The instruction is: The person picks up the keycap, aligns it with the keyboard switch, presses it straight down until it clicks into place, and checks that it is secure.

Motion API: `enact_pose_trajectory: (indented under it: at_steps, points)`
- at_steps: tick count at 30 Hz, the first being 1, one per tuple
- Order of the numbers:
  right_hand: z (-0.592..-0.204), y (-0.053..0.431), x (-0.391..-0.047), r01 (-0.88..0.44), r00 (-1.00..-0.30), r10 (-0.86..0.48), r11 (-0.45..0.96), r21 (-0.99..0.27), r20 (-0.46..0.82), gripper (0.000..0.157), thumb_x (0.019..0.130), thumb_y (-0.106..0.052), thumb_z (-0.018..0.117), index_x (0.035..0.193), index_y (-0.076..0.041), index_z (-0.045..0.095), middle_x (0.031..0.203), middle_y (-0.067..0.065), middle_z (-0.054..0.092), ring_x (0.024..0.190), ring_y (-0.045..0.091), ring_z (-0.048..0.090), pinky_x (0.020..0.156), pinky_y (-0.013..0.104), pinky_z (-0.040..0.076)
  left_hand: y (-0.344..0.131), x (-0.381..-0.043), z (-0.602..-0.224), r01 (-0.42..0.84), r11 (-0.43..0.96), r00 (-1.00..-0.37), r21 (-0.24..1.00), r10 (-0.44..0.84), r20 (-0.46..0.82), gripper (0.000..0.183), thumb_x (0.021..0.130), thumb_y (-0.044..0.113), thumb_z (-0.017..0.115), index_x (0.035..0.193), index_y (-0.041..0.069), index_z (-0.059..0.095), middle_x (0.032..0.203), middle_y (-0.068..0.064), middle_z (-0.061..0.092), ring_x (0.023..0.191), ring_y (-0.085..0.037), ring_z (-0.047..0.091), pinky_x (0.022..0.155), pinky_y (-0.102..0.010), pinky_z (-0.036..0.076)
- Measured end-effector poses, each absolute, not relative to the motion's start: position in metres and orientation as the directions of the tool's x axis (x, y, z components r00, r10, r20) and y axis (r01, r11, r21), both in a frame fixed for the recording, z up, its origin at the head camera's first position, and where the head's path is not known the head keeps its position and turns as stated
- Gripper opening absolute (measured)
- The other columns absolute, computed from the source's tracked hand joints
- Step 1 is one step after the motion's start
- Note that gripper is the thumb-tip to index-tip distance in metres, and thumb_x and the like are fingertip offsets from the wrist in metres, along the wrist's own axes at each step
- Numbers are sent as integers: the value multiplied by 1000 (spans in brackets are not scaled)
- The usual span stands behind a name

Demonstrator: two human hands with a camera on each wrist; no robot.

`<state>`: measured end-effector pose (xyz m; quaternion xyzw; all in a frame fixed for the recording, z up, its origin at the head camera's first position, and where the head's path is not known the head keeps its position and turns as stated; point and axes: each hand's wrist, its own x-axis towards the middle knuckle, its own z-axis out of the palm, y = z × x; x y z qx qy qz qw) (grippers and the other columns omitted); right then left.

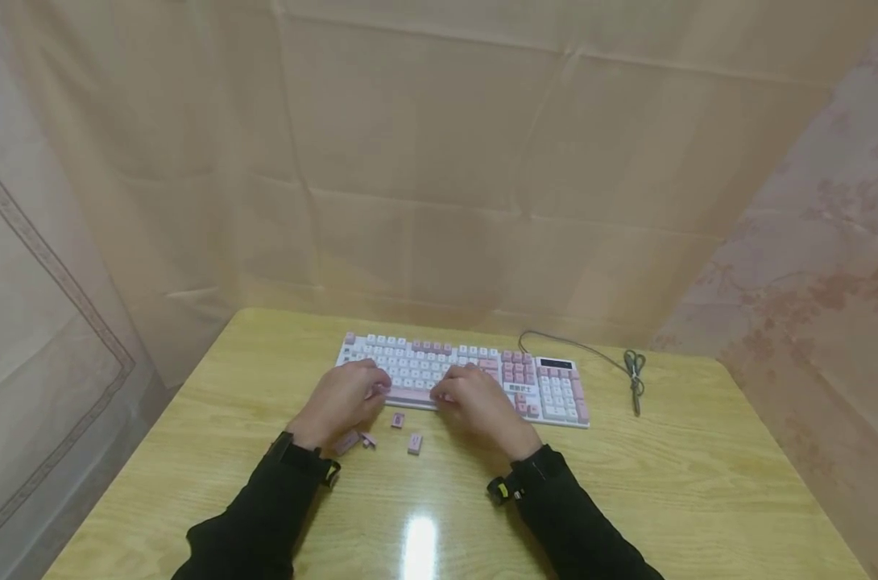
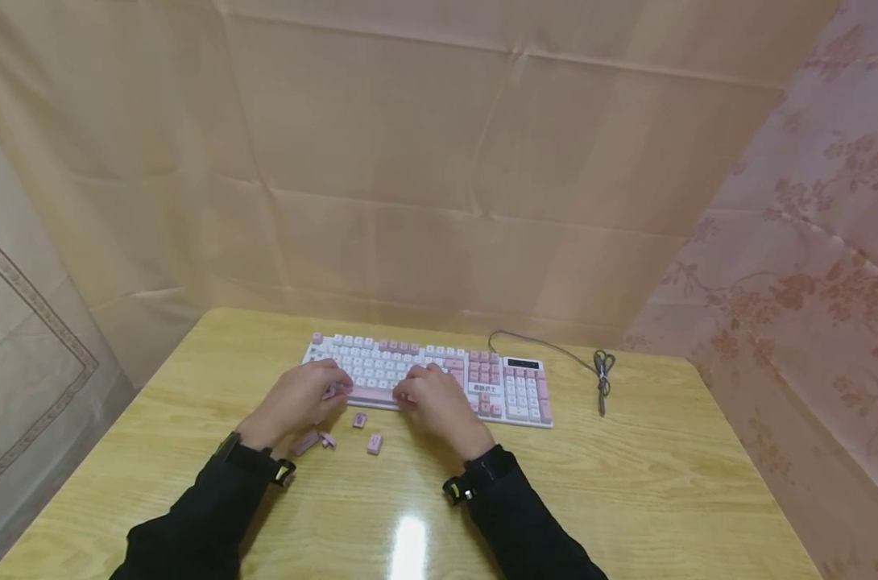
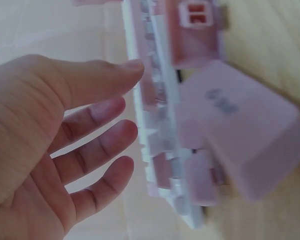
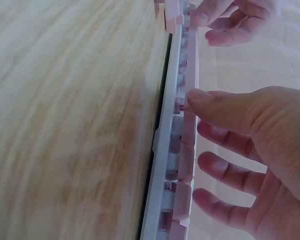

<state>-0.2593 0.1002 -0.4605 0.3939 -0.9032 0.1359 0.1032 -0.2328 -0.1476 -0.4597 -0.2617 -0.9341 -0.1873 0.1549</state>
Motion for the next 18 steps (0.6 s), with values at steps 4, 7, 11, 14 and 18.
enact_pose_trajectory:
  at_steps: [4,7,11,14,18]
  points:
    - [-460,103,-260,-745,-655,-685,655,-125,319,32,80,-26,73,110,-16,69,104,1,66,93,18,57,84,35,46,-146,-229,-454,580,767,-796,276,461,392,13,80,15,71,93,12,72,89,1,66,82,-14,60,74,-33,50]
    - [-460,106,-261,-732,-672,-680,669,-125,293,43,81,-30,72,120,-15,64,117,5,63,105,22,56,92,39,43,-143,-225,-449,601,740,-789,301,491,368,16,81,17,71,96,12,72,93,2,67,85,-14,61,77,-33,49]
    - [-460,110,-262,-705,-706,-666,692,-155,240,51,84,-37,68,130,-16,57,132,9,55,121,26,48,101,44,35,-140,-222,-445,611,714,-790,340,525,318,22,81,23,73,100,13,72,95,3,67,88,-14,60,80,-33,47]
    - [-460,113,-263,-694,-719,-661,700,-170,212,54,86,-41,64,134,-17,54,138,11,50,127,29,42,104,47,30,-137,-220,-443,607,699,-795,377,540,277,25,81,30,72,101,14,72,95,3,67,86,-14,60,78,-32,47]
    - [-462,116,-264,-691,-723,-664,698,-186,193,57,87,-43,62,135,-14,52,142,15,45,131,34,37,106,50,25,-131,-217,-441,597,678,-798,428,558,229,28,84,33,69,104,13,71,96,2,67,81,-13,61,74,-30,48]
